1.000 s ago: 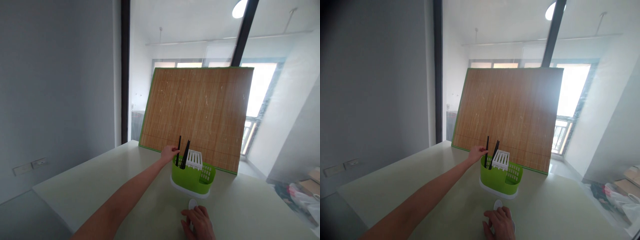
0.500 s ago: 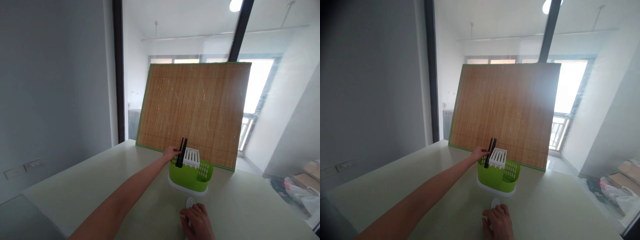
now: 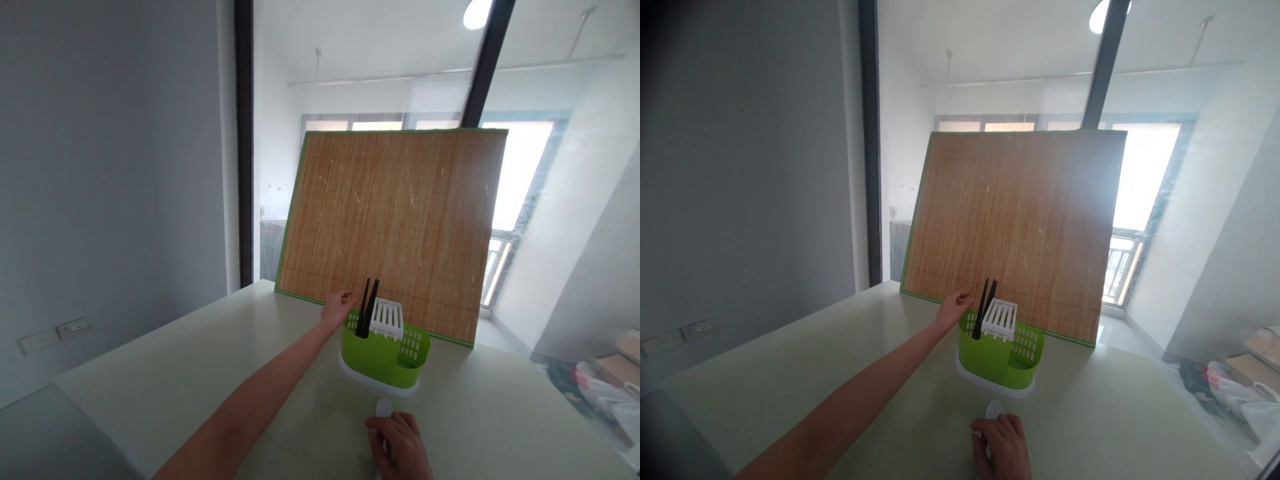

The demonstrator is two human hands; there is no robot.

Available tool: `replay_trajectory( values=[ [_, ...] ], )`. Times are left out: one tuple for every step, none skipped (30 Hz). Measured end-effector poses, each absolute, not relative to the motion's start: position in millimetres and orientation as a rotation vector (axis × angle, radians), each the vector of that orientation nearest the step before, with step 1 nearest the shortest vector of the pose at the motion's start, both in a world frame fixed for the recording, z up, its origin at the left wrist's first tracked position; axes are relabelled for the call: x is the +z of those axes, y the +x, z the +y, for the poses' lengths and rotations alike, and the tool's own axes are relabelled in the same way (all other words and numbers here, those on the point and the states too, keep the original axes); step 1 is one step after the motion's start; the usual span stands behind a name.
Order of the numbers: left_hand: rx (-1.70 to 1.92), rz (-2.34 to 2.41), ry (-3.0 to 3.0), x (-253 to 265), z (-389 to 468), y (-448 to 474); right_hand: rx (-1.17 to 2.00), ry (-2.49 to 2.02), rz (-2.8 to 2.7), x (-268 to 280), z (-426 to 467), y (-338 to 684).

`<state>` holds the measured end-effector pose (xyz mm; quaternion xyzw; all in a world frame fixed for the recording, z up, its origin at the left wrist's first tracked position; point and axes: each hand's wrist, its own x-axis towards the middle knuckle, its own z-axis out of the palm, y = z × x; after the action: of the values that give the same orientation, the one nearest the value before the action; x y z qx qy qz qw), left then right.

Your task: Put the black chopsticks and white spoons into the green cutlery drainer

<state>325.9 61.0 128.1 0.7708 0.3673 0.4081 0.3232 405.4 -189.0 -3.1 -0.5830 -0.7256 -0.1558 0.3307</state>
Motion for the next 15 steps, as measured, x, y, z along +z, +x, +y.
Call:
replay_trajectory(
  values=[
    [1.126, 0.990, 1.992, 126, 54, 319, -0.379, -1.527, -1.837, -4, -189, 406],
    [1.182, 1.011, 1.954, 122, 46, 311, -0.349, -1.527, -1.772, -4, -189, 406],
    [1.243, 1.022, 1.904, 117, 37, 304, -0.320, -1.526, -1.704, -5, -190, 407],
    [1.304, 1.013, 1.847, 109, 26, 297, -0.294, -1.525, -1.631, -7, -190, 407],
    [1.359, 0.982, 1.789, 100, 15, 290, -0.272, -1.529, -1.551, -8, -191, 408],
    [1.402, 0.934, 1.735, 90, 3, 286, -0.246, -1.541, -1.473, -9, -192, 409],
    [1.414, 0.874, 1.703, 80, -9, 282, -0.213, -1.555, -1.409, -10, -193, 411],
    [1.396, 0.820, 1.697, 69, -21, 280, -0.176, -1.571, -1.355, -10, -194, 412],
    [1.342, 0.779, 1.724, 59, -33, 278, -0.136, -1.583, -1.317, -11, -195, 414],
    [1.264, 0.753, 1.773, 51, -44, 278, -0.096, -1.591, -1.296, -11, -196, 416],
    [1.166, 0.739, 1.840, 44, -53, 278, -0.062, -1.594, -1.280, -11, -197, 418],
    [1.051, 0.725, 1.923, 39, -63, 279, -0.039, -1.592, -1.262, -11, -198, 420],
    [0.925, 0.707, 2.015, 35, -70, 280, -0.027, -1.590, -1.242, -11, -199, 422],
    [0.797, 0.689, 2.107, 33, -77, 280, -0.024, -1.589, -1.218, -11, -199, 423],
    [0.673, 0.674, 2.191, 32, -83, 281, -0.025, -1.588, -1.202, -11, -200, 425]
  ],
)
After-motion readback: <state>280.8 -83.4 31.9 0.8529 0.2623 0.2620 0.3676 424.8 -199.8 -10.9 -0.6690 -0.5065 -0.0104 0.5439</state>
